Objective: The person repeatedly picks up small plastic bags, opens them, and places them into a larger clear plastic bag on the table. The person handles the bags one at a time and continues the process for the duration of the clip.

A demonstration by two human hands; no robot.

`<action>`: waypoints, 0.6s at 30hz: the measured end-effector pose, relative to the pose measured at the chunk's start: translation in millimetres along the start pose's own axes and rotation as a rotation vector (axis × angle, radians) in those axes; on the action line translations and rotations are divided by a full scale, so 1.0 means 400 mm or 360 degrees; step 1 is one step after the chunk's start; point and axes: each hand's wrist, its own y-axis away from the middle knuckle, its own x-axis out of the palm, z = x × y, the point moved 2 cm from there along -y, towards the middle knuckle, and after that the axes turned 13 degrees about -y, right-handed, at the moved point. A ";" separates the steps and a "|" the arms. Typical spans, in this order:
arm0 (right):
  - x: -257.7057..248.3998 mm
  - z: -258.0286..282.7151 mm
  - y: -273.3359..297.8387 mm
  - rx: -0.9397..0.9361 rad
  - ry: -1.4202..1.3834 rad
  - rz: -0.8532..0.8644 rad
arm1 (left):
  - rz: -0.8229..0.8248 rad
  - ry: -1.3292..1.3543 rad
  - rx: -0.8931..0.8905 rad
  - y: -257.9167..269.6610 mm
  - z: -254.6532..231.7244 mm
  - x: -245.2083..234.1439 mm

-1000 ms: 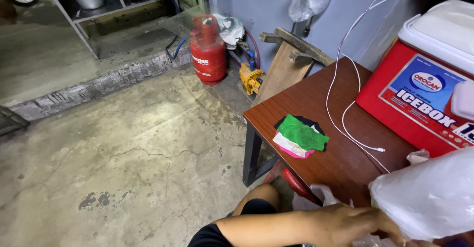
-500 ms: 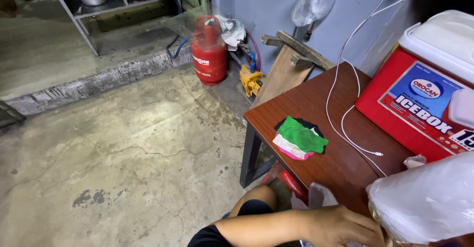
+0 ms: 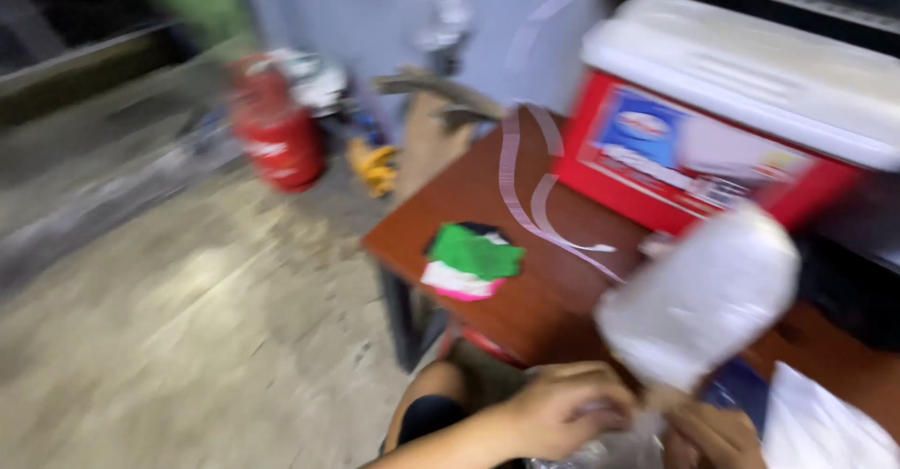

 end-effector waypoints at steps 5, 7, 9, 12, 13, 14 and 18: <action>0.052 0.154 -0.153 0.0423 0.0431 -0.0758 | 0.0141 0.0024 -0.0137 -0.043 -0.031 -0.042; 0.051 0.140 -0.138 0.0712 0.0213 -0.0655 | -0.0126 0.0032 -0.0126 -0.067 -0.039 -0.050; 0.049 0.161 -0.171 0.0454 0.0172 -0.0610 | 0.0006 -0.0028 -0.0109 -0.080 -0.044 -0.035; 0.050 0.205 -0.223 0.0127 0.0099 -0.0551 | 0.0008 -0.0099 -0.0044 -0.080 -0.042 -0.009; 0.050 0.218 -0.242 0.0058 0.0077 -0.0558 | -0.0111 -0.0098 0.0007 -0.077 -0.041 -0.002; 0.048 0.220 -0.238 0.0070 0.0089 -0.0563 | -0.0100 -0.0085 0.0008 -0.070 -0.034 -0.003; 0.048 0.221 -0.235 0.0106 0.0121 -0.0471 | 0.0130 -0.0020 -0.0246 -0.039 0.014 0.003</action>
